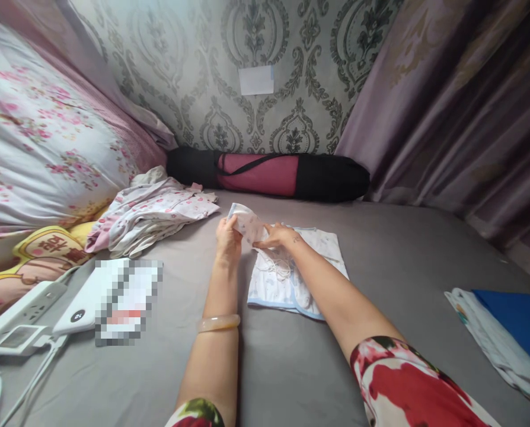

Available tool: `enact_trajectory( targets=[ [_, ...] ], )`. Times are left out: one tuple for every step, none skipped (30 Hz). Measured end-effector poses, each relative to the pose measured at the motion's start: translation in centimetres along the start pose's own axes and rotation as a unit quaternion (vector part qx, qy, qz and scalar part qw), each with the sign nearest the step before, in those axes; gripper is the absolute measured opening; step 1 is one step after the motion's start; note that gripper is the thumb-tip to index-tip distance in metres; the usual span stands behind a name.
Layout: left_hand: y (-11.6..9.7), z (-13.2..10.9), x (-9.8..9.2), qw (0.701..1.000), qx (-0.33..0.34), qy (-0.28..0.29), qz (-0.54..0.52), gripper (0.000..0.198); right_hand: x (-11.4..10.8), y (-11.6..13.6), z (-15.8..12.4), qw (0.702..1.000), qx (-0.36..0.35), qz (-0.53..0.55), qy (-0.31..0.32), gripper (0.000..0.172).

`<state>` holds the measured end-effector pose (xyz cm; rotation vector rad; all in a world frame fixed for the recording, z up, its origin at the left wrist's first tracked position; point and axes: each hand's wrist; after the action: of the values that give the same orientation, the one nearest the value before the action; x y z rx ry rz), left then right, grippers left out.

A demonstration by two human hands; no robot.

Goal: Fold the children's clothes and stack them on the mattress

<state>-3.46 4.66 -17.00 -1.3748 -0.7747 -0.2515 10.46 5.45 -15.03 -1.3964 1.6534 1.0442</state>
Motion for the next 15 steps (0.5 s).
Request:
enact_trajectory(
  targets=[
    [0.2, -0.2, 0.4, 1.0, 0.001, 0.005, -0.004, 0.023, -0.1, 0.0, 0.0, 1.0, 0.002, 0.008, -0.001, 0.104],
    [0.5, -0.3, 0.7, 1.0, 0.002, 0.009, -0.007, 0.024, -0.1, -0.2, 0.1, 1.0, -0.002, 0.021, -0.006, 0.103],
    [0.7, -0.5, 1.1, 1.0, 0.003, 0.015, -0.009, 0.024, -0.1, -0.5, 0.1, 0.999, -0.013, 0.045, -0.01, 0.101],
    [0.9, -0.7, 1.5, 1.0, 0.003, 0.019, -0.009, 0.024, -0.1, -1.0, 0.2, 0.997, -0.031, 0.076, -0.012, 0.098],
    [1.1, -0.8, 1.8, 1.0, 0.002, 0.022, -0.006, 0.024, 0.0, -1.5, 0.2, 0.993, -0.053, 0.106, -0.011, 0.094],
    [1.4, -1.0, 2.2, 1.0, 0.001, 0.021, -0.001, 0.024, 0.1, -2.2, 0.2, 0.987, -0.072, 0.141, -0.011, 0.089],
    [1.6, -1.3, 2.5, 1.0, 0.0, 0.018, 0.007, 0.024, 0.2, -2.9, 0.0, 0.979, -0.082, 0.186, -0.014, 0.083],
    [1.8, -1.5, 2.9, 1.0, -0.002, 0.016, 0.016, 0.023, 0.3, -3.6, -0.2, 0.966, -0.081, 0.245, -0.021, 0.074],
    [2.0, -1.8, 3.2, 1.0, -0.004, 0.016, 0.024, 0.023, 0.5, -4.3, -0.6, 0.946, -0.068, 0.317, -0.03, 0.063],
    [2.3, -2.1, 3.4, 0.999, -0.005, 0.021, 0.033, 0.023, 0.7, -4.9, -1.1, 0.915, -0.048, 0.399, -0.036, 0.051],
    [2.6, -2.4, 3.7, 0.999, -0.007, 0.029, 0.041, 0.022, 1.0, -5.6, -1.7, 0.873, -0.025, 0.487, -0.032, 0.041],
    [2.9, -2.8, 3.8, 0.998, -0.008, 0.038, 0.051, 0.021, 1.2, -6.2, -2.3, 0.824, -0.006, 0.566, -0.016, 0.033],
    [3.2, -3.1, 4.0, 0.997, -0.009, 0.047, 0.063, 0.02, 1.5, -6.7, -2.9, 0.779, 0.006, 0.627, 0.009, 0.031],
    [3.6, -3.5, 4.1, 0.996, -0.008, 0.053, 0.078, 0.019, 1.7, -7.2, -3.5, 0.74, 0.014, 0.672, 0.038, 0.032],
    [4.1, -3.9, 4.1, 0.994, -0.005, 0.061, 0.093, 0.018, 1.9, -7.6, -4.0, 0.707, 0.018, 0.704, 0.064, 0.035]
  ],
)
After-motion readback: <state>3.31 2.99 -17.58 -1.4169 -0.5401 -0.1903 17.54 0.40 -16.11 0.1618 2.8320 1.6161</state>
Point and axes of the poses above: each hand's wrist, its own z-axis towards the middle knuckle, its own x-axis out of the palm, y = z × x, and after that the axes turned 8 degrees about x, right-handed
